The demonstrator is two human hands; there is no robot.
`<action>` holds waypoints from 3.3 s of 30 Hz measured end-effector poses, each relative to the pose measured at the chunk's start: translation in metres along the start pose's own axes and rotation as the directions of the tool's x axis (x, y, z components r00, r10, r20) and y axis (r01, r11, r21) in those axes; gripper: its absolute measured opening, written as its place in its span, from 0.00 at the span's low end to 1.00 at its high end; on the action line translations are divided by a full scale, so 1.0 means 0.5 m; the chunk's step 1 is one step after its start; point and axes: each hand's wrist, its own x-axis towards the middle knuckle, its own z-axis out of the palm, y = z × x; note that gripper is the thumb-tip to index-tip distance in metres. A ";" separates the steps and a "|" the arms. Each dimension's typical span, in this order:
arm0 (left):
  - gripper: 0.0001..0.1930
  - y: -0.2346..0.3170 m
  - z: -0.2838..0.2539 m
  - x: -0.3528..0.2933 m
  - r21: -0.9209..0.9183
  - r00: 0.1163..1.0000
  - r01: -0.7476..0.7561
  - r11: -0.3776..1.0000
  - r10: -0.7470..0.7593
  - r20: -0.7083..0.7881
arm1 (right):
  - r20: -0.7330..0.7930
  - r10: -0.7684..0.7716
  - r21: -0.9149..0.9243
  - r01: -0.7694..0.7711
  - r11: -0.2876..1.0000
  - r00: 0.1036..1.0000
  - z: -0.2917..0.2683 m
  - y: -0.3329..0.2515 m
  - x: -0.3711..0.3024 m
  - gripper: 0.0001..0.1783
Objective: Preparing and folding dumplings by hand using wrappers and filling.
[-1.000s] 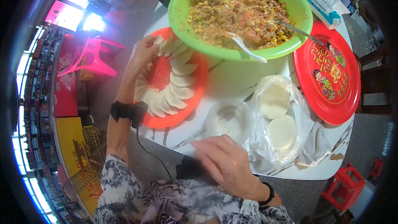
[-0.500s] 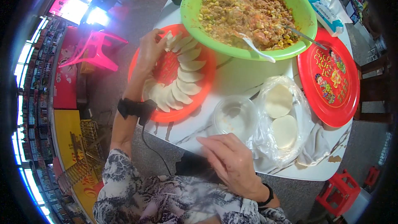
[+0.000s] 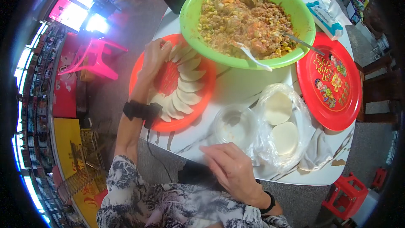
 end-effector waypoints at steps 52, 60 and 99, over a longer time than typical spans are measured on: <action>0.17 0.285 -0.141 -0.557 -0.684 0.692 0.485 0.544 0.239 0.681 | -0.473 0.113 -0.213 -0.238 0.947 0.874 -0.137 0.023 -0.141 0.06; 0.17 0.340 -0.127 -0.592 -0.721 0.570 0.338 0.605 0.478 0.668 | -0.446 0.019 -0.601 -0.315 0.735 0.895 -0.160 0.120 -0.082 0.19; 0.16 0.359 -0.091 -0.548 -0.777 0.597 0.248 0.579 0.540 0.593 | -0.555 0.024 -0.652 -0.453 0.608 0.832 -0.146 0.139 -0.020 0.14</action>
